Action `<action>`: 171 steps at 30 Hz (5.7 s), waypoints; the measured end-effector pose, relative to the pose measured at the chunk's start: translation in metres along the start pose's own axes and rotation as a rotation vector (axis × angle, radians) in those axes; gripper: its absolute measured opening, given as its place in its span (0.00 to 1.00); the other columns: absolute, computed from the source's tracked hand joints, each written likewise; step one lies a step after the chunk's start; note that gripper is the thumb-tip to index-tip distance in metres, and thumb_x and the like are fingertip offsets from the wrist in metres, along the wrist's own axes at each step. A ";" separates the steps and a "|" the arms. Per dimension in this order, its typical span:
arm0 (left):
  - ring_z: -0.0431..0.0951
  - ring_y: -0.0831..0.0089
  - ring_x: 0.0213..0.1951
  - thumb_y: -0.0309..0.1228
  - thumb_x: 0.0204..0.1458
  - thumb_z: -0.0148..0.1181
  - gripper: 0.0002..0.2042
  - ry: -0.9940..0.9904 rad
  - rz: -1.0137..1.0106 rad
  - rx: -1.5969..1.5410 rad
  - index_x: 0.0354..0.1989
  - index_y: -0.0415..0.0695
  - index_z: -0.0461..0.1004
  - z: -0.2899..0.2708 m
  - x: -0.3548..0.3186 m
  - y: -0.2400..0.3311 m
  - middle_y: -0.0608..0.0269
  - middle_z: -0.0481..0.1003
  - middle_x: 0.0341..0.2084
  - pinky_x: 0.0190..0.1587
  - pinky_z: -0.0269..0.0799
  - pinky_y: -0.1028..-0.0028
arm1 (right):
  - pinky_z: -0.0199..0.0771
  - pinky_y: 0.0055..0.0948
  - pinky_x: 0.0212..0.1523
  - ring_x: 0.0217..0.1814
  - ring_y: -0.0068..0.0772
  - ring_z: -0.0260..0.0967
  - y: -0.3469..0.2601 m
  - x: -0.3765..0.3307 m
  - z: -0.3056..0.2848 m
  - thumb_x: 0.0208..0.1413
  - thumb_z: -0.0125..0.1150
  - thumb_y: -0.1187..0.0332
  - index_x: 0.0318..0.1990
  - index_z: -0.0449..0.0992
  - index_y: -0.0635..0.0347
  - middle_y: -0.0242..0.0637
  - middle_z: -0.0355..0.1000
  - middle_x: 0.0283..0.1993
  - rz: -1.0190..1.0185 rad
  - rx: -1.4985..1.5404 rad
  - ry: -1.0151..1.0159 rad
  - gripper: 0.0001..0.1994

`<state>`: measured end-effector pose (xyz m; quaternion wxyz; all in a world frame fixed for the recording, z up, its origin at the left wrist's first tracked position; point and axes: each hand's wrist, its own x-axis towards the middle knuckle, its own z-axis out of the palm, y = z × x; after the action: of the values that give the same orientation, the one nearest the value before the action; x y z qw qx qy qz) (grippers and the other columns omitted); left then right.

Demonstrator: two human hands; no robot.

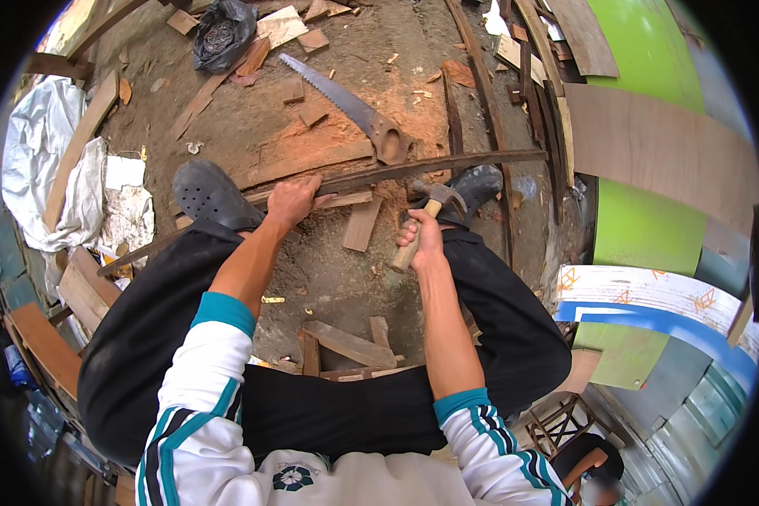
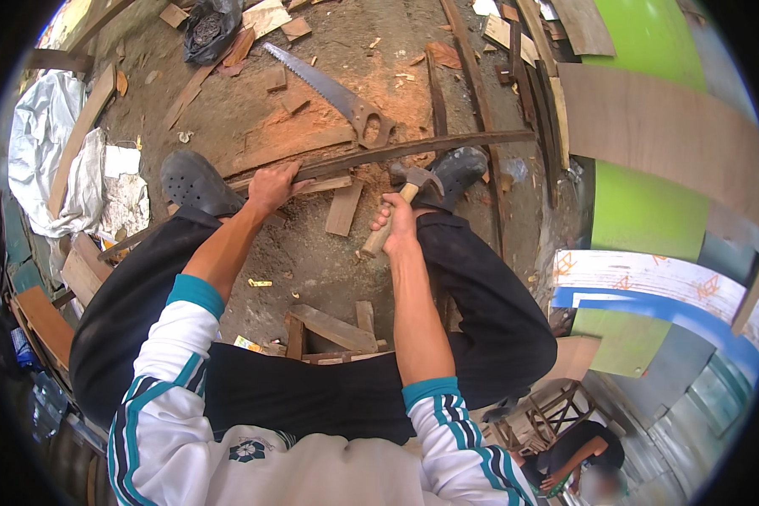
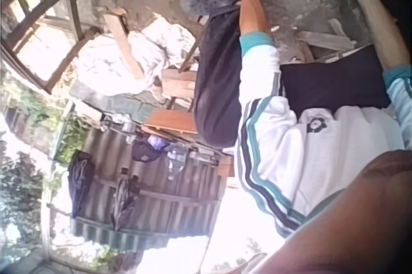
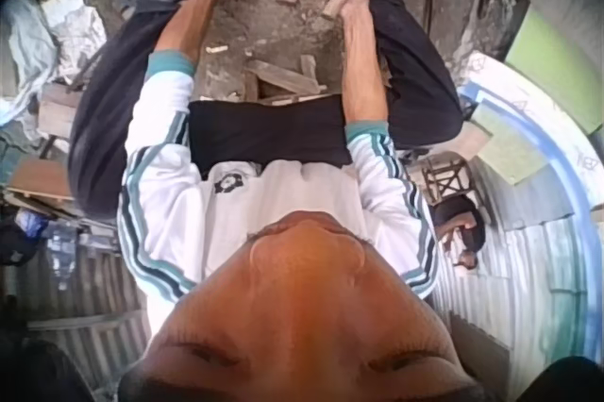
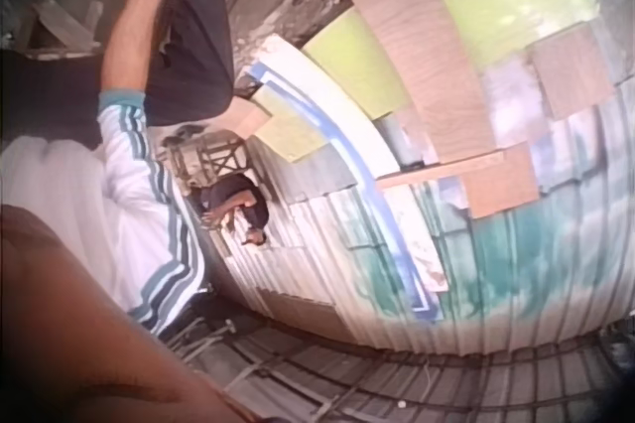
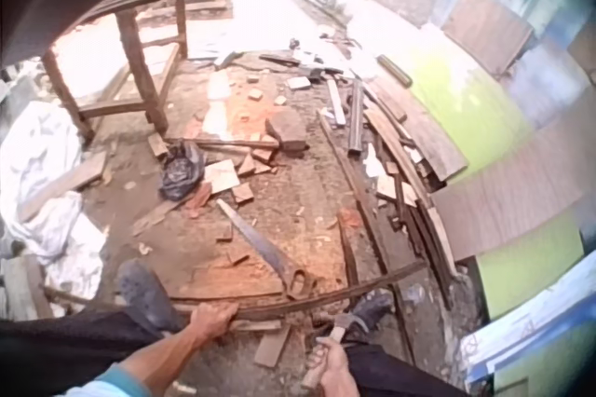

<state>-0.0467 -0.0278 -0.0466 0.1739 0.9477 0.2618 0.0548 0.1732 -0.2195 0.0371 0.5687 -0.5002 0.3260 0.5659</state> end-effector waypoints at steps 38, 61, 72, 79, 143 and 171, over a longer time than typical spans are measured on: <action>0.73 0.52 0.56 0.48 0.58 0.62 0.30 -0.242 -0.304 0.089 0.66 0.47 0.67 -0.028 0.013 0.054 0.50 0.73 0.55 0.55 0.73 0.57 | 0.65 0.28 0.20 0.19 0.20 0.61 -0.011 -0.242 -0.036 0.64 0.57 0.65 0.68 0.61 0.59 0.26 0.62 0.23 -0.223 -0.611 0.017 0.26; 0.74 0.54 0.55 0.52 0.67 0.46 0.24 0.032 -0.109 -0.031 0.57 0.45 0.75 -0.003 -0.010 0.016 0.52 0.75 0.53 0.55 0.71 0.56 | 0.66 0.31 0.16 0.13 0.25 0.65 0.008 -0.218 0.002 0.63 0.60 0.63 0.34 0.69 0.65 0.32 0.65 0.17 -0.377 -1.093 0.066 0.13; 0.82 0.61 0.38 0.65 0.52 0.55 0.30 -0.093 -0.198 -0.063 0.38 0.46 0.74 -0.015 -0.001 0.023 0.61 0.80 0.33 0.36 0.77 0.62 | 0.63 0.29 0.16 0.14 0.22 0.64 -0.006 -0.105 0.065 0.62 0.61 0.62 0.34 0.73 0.65 0.31 0.65 0.15 -0.827 -1.405 0.110 0.13; 0.83 0.61 0.37 0.61 0.50 0.60 0.26 0.009 -0.200 -0.090 0.36 0.48 0.74 0.000 -0.005 0.017 0.59 0.80 0.30 0.35 0.78 0.63 | 0.71 0.41 0.28 0.21 0.41 0.73 0.028 -0.032 0.067 0.58 0.62 0.61 0.33 0.76 0.69 0.49 0.71 0.20 -0.875 -1.472 0.140 0.15; 0.82 0.52 0.41 0.53 0.61 0.54 0.24 -0.241 -0.107 -0.111 0.54 0.46 0.76 -0.026 0.003 0.027 0.48 0.81 0.40 0.42 0.77 0.57 | 0.66 0.28 0.16 0.15 0.22 0.63 -0.082 -0.278 0.005 0.61 0.61 0.60 0.34 0.67 0.60 0.29 0.65 0.22 -0.421 -1.016 0.171 0.13; 0.32 0.50 0.77 0.60 0.57 0.56 0.47 -0.385 -0.401 0.109 0.78 0.52 0.38 0.007 -0.034 0.066 0.48 0.38 0.76 0.73 0.28 0.40 | 0.69 0.39 0.26 0.21 0.49 0.74 0.014 -0.123 0.040 0.60 0.62 0.62 0.31 0.73 0.68 0.51 0.70 0.21 -1.139 -1.372 0.047 0.15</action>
<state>-0.0427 -0.1005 -0.0301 0.1764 0.8779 0.4089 -0.1760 0.1336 -0.2234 0.1608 0.3323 -0.8281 -0.3708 0.2574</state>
